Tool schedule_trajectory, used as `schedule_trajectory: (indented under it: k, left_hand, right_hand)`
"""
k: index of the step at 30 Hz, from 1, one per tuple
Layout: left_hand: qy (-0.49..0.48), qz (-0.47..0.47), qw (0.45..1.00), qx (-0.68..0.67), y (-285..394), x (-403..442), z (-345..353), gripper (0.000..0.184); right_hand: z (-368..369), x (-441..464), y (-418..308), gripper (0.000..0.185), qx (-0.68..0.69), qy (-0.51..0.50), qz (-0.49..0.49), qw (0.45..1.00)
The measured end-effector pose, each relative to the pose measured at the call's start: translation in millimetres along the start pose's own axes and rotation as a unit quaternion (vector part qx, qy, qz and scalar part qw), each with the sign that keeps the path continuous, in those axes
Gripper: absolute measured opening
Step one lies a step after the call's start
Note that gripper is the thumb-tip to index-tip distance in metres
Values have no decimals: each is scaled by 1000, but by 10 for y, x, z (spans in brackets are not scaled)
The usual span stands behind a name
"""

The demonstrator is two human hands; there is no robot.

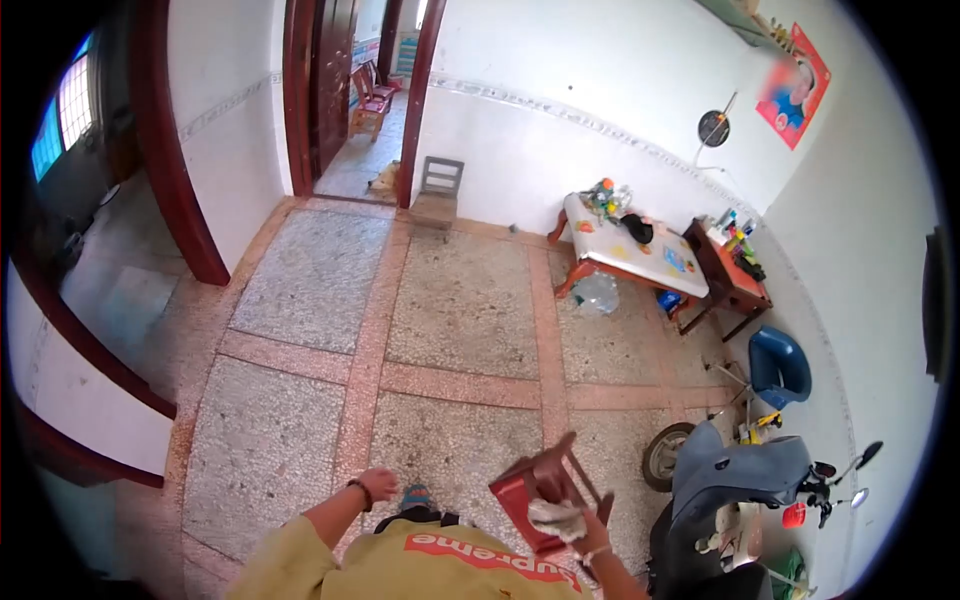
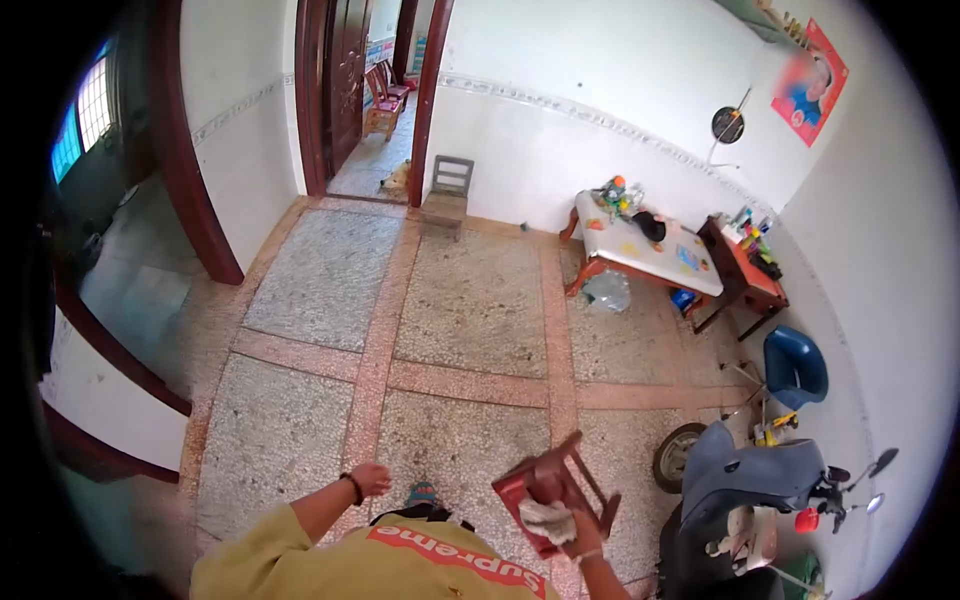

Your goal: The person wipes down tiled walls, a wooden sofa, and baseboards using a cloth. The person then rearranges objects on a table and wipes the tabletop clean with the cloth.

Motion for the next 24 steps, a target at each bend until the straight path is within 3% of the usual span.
schedule_trajectory:
  k: [1, 2, 3, 4, 6, 8, 12, 14, 16, 18, 19, 24]
  left_hand:
    - [-19, -35, 999, 6, 234, 68, 190, 20]
    - [26, 110, 974, 196, 654, -78, 454, 32]
    - [27, 157, 952, 260, 944, -146, 701, 43]
    - [26, 203, 924, 322, 1188, -151, 915, 54]
    - [6, 303, 859, 413, 1515, -56, 1294, 65]
    - [-28, 354, 837, 416, 1652, 139, 1610, 65]
    - [-100, 309, 835, 445, 1988, 85, 2229, 69]
    - [-112, 397, 762, 500, 2252, 128, 2552, 70]
    - [-113, 379, 789, 470, 2403, 335, 2790, 71]
    - [23, 349, 732, 585, 2660, 624, 2866, 69]
    - [49, 298, 729, 614, 2789, 690, 2905, 72]
    - [45, 405, 714, 569, 3211, 993, 2944, 72]
  right_hand:
    - [5, 277, -199, 51, -149, -14, -22, 988]
    - [131, 586, -450, 57, -223, -46, -100, 969]
    - [202, 818, -455, 58, -197, -118, -21, 973]
    - [230, 1063, -587, 58, -188, -123, -20, 974]
    - [384, 1510, -1092, 57, -112, -163, -180, 964]
    - [476, 1926, -1348, 54, -108, -188, -179, 960]
    - [423, 2607, -1282, 43, -87, -253, -173, 948]
    - [31, 2940, -1429, 44, -53, -236, -185, 953]
    - [-167, 3177, -1303, 45, -16, -219, -191, 957]
    - [-116, 3562, -943, 50, -60, -195, -198, 959]
    - [-175, 3706, -1129, 55, -98, -192, -239, 947]
    - [-289, 4424, -930, 56, -88, -158, -191, 965]
Point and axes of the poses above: each hand's wrist, its own x-axis towards the middle knuckle, its own z-axis out of the palm, y = z × x, the point moved 7 cm from there along x, towards the middle knuckle, and after that the axes turned 3 degrees about y, right-handed, at the moved point
